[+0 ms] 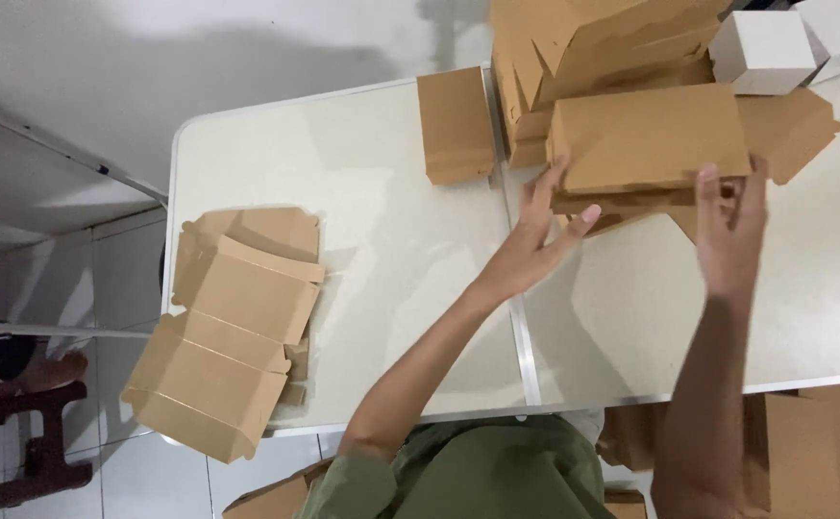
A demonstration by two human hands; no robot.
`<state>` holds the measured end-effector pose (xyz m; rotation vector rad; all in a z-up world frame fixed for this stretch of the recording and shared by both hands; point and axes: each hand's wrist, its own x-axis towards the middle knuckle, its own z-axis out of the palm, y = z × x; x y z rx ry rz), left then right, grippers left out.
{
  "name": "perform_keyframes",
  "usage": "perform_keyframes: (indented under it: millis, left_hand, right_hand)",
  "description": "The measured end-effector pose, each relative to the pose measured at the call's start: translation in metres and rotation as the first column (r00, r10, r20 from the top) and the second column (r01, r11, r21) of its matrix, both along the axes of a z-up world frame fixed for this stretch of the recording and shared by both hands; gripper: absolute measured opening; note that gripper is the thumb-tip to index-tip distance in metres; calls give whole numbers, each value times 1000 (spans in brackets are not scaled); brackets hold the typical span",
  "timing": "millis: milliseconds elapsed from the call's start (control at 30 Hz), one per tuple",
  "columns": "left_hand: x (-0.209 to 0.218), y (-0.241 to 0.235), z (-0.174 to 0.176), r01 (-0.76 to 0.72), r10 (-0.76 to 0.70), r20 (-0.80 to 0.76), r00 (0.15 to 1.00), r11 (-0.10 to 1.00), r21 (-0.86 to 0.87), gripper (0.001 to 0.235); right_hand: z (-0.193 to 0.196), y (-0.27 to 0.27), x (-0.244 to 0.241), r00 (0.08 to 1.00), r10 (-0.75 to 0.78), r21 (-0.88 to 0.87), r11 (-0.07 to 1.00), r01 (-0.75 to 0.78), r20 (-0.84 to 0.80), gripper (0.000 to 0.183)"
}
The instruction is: Folding flat cardboard sheets into boxes and stacking them on a table.
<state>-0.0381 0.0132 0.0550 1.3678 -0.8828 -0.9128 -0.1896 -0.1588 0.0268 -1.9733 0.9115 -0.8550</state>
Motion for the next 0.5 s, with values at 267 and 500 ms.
perform_keyframes:
  millis: [267, 500]
  left_hand:
    - [5, 12, -16, -164, 166, 19, 986, 983, -79, 79]
    - [3, 25, -12, -284, 282, -49, 958, 958, -43, 78]
  right_hand:
    - [-33, 25, 12, 985, 89, 113, 988, -106, 144, 59]
    - [20, 72, 17, 986, 150, 220, 962, -164, 80, 66]
